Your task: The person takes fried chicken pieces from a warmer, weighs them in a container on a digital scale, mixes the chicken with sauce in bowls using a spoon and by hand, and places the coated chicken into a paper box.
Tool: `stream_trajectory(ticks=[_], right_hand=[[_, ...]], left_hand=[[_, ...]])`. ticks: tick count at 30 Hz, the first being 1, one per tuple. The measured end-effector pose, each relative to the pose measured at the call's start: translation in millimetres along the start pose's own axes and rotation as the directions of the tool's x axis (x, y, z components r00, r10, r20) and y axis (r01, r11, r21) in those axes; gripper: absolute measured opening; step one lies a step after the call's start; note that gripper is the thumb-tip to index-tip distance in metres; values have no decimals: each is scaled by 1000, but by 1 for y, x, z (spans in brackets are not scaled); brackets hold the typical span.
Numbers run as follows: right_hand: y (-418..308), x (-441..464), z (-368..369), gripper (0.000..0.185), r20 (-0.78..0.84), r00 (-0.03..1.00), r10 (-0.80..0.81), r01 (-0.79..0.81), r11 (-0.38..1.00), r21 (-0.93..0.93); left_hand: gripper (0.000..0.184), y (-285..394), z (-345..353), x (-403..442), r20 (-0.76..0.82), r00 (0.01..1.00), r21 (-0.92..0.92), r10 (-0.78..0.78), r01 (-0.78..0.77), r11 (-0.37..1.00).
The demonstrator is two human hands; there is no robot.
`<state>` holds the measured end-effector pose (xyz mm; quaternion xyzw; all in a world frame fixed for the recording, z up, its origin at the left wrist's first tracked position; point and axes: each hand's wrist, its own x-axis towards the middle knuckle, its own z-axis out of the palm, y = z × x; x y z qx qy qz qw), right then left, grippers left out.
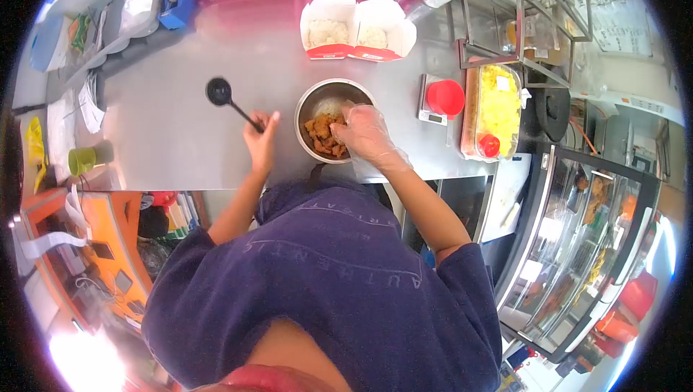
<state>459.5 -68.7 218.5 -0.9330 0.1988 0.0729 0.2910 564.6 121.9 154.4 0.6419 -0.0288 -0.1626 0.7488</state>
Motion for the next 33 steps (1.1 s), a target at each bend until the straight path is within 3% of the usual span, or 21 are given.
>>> stream_trajectory(ticks=[1,5,7,10,11,12,15,18,19,22,24,26,28,31,33], right_hand=[[1,0,0,34,3,1000,14,-14,1000,20],[-1,3,1,33,-36,998,44,-41,997,58],[-3,4,-1,33,-38,998,53,-52,998,36],[-4,2,-3,31,-23,998,66,-65,997,31],[-2,2,-2,30,-41,997,62,-59,996,61],[1,0,-1,29,-57,997,59,-54,994,92],[-3,-2,-20,48,118,975,189,-208,961,182],[4,-5,-11,28,-11,983,182,-169,933,317],[7,-6,-6,33,-71,988,135,-106,942,319],[0,-3,-11,41,209,957,200,-243,947,209],[5,2,2,47,188,970,156,-178,979,102],[0,6,10,51,188,974,130,-136,990,23],[-11,10,13,55,205,971,121,-117,993,-32],[-12,15,26,54,333,935,122,-96,991,-94],[-19,15,29,51,307,935,178,-141,980,-139]], left_hand=[[31,11,7,16,-37,999,140,-20,25,990],[25,45,57,86,27,995,133,94,-97,986],[24,58,85,110,91,952,209,294,-307,929],[24,52,107,133,136,945,277,297,-324,905],[21,50,110,131,102,971,159,218,-232,960],[19,47,109,135,92,964,177,250,-263,948],[16,37,93,143,77,939,256,335,-343,904],[18,39,74,145,73,927,249,369,-375,893],[22,38,66,146,109,938,224,329,-346,911],[26,47,43,118,61,946,235,319,-324,916],[28,25,19,85,-40,991,260,125,-111,959],[30,9,11,41,-40,998,277,50,-37,960],[30,-11,8,5,4,978,221,-210,204,954],[29,-26,18,-18,79,958,146,-274,261,954],[29,-27,19,-21,104,961,148,-255,238,960]])
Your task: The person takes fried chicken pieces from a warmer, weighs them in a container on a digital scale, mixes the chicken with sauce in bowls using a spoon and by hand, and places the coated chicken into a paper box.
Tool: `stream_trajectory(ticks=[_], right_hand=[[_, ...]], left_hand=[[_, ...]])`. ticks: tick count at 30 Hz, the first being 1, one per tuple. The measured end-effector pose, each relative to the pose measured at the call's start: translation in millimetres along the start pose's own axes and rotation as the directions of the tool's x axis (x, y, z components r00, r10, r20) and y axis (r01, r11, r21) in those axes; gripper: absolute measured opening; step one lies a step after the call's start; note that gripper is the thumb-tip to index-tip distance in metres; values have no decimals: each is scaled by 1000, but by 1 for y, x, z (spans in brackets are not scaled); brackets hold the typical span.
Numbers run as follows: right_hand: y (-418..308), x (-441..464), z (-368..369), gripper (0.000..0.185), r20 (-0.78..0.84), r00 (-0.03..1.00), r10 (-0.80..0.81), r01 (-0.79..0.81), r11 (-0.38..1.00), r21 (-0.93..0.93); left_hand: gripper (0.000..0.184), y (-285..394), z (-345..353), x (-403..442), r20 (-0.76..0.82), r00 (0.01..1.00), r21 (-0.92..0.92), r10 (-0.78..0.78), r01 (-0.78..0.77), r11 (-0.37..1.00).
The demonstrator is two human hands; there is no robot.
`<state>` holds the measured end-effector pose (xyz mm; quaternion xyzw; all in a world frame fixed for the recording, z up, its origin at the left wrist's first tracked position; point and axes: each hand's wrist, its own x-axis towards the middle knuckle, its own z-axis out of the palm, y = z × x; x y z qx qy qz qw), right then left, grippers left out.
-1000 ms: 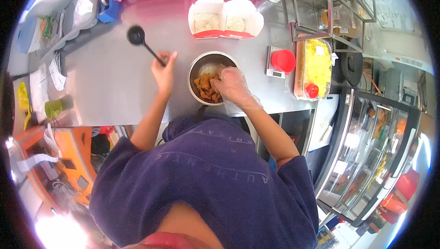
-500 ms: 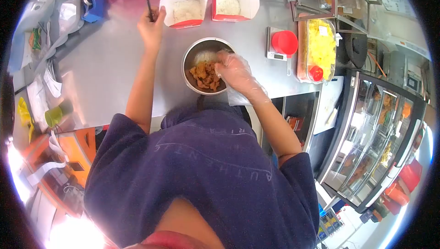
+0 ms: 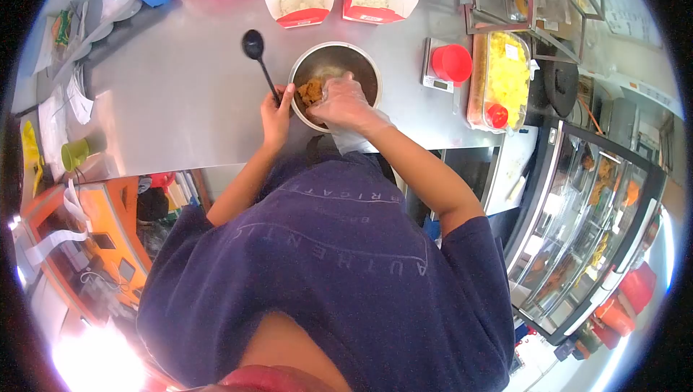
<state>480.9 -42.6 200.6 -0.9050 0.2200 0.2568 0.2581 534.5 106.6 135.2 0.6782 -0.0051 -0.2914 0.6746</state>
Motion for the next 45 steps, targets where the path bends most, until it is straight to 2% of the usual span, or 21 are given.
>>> stream_trajectory(ticks=[1,4,10,13,14,17,20,23,24,27,30,33,36,39,40,41,43,44,45], right_hand=[[-3,0,-1,50,-15,1000,27,-28,1000,-14],[1,2,9,47,-235,962,-142,159,986,56],[14,10,-7,44,-71,957,-282,288,953,99],[22,16,-26,43,76,974,-214,169,904,392],[42,28,-10,42,9,955,-296,250,823,510],[29,15,-44,51,191,977,-94,45,968,248],[18,6,-46,54,186,978,-93,91,996,22],[11,11,-24,41,73,988,-136,145,980,-134],[12,8,-14,41,-81,982,-170,158,978,-138],[11,10,-1,44,-191,975,-112,88,988,-129],[14,16,-7,42,-72,990,-122,131,981,141],[14,20,-25,39,203,970,-136,102,980,169],[25,27,-10,34,205,972,-113,75,980,184],[4,5,-50,30,362,928,-90,111,993,-37],[24,10,-47,31,351,882,-314,280,949,144],[55,21,-39,33,299,799,-522,434,844,315],[51,15,-51,39,273,798,-538,224,685,693],[48,8,-56,43,388,845,-367,-136,554,821],[39,-1,-64,47,534,817,-217,-460,314,831]], left_hand=[[29,1,2,1,11,1000,3,16,-16,1000],[31,-3,14,-3,37,999,-192,28,-21,981],[32,13,26,-9,4,999,-230,51,-49,972],[34,15,26,-7,-1,995,-203,95,-93,975],[34,15,24,-5,-2,993,-185,117,-115,976],[36,21,23,-5,-27,993,-166,114,-117,979],[35,27,25,-10,-23,992,-117,125,-126,985],[35,24,34,-13,-45,991,-183,130,-136,974],[35,23,35,-13,-52,989,-181,138,-145,973],[34,23,38,-11,-64,986,-188,152,-162,969],[34,24,38,-12,-51,988,-189,147,-154,970],[34,25,38,-12,-57,985,-142,161,-167,976],[35,17,35,-8,-55,983,-117,177,-182,976],[36,21,34,-10,-39,986,-119,161,-165,979],[36,22,34,-10,-26,988,-120,151,-153,981],[36,24,34,-9,-13,990,-120,144,-144,982],[36,27,32,-7,-15,989,-108,145,-145,984],[36,28,32,-5,-18,989,-102,145,-146,984],[36,28,30,-3,-12,990,-105,140,-140,984]])
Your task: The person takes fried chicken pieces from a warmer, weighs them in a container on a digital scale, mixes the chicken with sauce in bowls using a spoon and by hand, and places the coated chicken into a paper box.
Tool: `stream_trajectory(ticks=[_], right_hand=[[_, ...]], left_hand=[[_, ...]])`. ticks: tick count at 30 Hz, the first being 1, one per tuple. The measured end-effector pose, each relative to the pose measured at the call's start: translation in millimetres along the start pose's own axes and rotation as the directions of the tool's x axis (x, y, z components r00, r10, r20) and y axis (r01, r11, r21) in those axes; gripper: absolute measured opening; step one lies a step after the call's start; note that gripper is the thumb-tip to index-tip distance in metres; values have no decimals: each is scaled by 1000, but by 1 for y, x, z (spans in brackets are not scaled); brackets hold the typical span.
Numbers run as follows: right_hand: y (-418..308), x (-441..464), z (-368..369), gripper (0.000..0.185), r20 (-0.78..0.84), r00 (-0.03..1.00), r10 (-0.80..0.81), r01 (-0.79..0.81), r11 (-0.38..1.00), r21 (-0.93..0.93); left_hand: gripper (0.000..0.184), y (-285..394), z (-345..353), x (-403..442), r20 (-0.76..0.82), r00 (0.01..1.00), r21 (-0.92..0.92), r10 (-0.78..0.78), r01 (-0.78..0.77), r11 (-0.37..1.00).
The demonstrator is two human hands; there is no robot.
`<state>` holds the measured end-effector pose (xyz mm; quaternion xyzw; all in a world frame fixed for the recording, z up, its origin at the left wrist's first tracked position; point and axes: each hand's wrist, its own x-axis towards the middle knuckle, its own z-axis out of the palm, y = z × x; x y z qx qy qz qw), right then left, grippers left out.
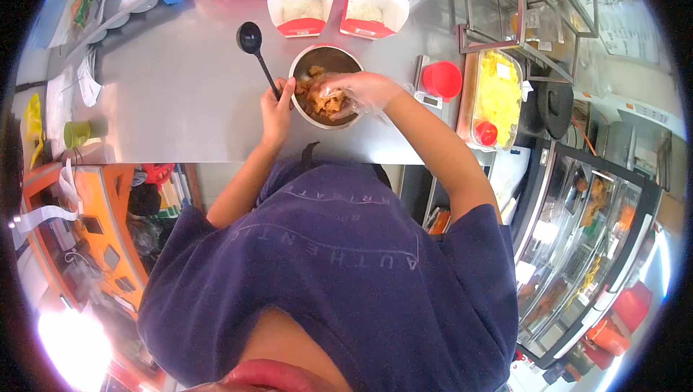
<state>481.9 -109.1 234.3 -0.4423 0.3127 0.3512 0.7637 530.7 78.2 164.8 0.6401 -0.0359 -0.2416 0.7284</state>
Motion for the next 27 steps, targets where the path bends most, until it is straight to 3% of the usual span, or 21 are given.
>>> stream_trajectory(ticks=[3,6,8,14,16,20,22,23,25,27], right_hand=[[-2,-8,-2,47,-61,996,-69,71,997,41],[-4,-8,-10,51,34,993,-115,113,993,37],[-18,-28,5,50,24,987,-157,157,988,1],[-83,-54,21,44,67,953,-295,301,946,-118],[-115,-64,32,36,-5,936,-353,349,927,-134],[-167,-43,37,31,29,903,-429,414,851,-321],[-185,-32,46,28,58,898,-437,416,797,-437],[-189,3,27,28,64,878,-475,412,681,-605],[-201,38,22,32,-23,912,-409,191,474,-860],[-193,53,16,34,-66,885,-461,120,362,-924]], left_hand=[[35,-6,-7,5,18,1000,-13,-10,11,1000],[34,-13,-14,11,22,1000,-9,0,0,1000],[35,-11,-18,15,20,1000,13,23,-24,1000],[34,-17,-28,29,-30,999,-141,-21,16,990],[34,-13,-33,31,-34,999,-110,-4,0,994],[35,-10,-40,33,-24,999,-54,-31,30,998],[35,-9,-41,31,-16,998,-47,-58,57,997],[36,-10,-41,31,-16,998,-56,-65,64,996],[36,-10,-40,32,-13,997,-65,-72,71,995],[36,-7,-39,30,-9,997,-61,-74,74,995]])
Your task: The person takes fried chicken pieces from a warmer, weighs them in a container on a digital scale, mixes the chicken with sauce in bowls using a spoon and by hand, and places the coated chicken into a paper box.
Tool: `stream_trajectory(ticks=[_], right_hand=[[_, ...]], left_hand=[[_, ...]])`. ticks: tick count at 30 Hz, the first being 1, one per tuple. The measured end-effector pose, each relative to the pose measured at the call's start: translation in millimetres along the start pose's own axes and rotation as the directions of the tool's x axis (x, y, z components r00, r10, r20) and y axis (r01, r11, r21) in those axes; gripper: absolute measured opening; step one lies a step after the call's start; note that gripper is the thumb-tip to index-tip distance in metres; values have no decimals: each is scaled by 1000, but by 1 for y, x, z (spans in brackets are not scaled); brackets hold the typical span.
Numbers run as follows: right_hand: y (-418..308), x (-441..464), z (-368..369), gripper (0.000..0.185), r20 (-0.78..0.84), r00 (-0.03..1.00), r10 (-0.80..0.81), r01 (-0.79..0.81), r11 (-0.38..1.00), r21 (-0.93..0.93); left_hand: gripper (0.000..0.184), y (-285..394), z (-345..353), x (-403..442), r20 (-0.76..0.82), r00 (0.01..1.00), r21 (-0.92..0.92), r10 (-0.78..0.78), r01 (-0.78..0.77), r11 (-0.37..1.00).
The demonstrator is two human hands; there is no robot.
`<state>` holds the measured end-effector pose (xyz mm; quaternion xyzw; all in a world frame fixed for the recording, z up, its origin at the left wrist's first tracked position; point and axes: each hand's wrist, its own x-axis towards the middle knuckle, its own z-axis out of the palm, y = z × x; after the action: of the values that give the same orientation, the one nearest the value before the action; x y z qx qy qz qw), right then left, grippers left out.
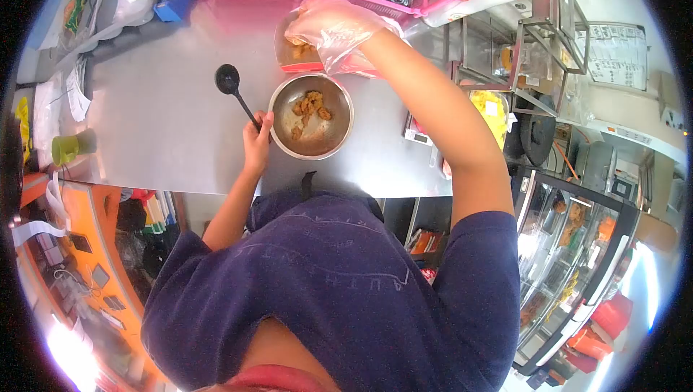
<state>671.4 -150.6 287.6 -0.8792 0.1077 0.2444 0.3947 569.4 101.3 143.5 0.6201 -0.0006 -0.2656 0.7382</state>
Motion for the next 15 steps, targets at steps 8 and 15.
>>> stream_trajectory(ticks=[8,15], right_hand=[[-13,-36,16,31,-389,907,-164,195,980,42],[-10,-107,23,31,-189,979,-71,122,954,275]], left_hand=[[34,4,1,2,2,1000,12,-12,12,1000],[35,2,0,4,-17,999,45,-28,29,999]])
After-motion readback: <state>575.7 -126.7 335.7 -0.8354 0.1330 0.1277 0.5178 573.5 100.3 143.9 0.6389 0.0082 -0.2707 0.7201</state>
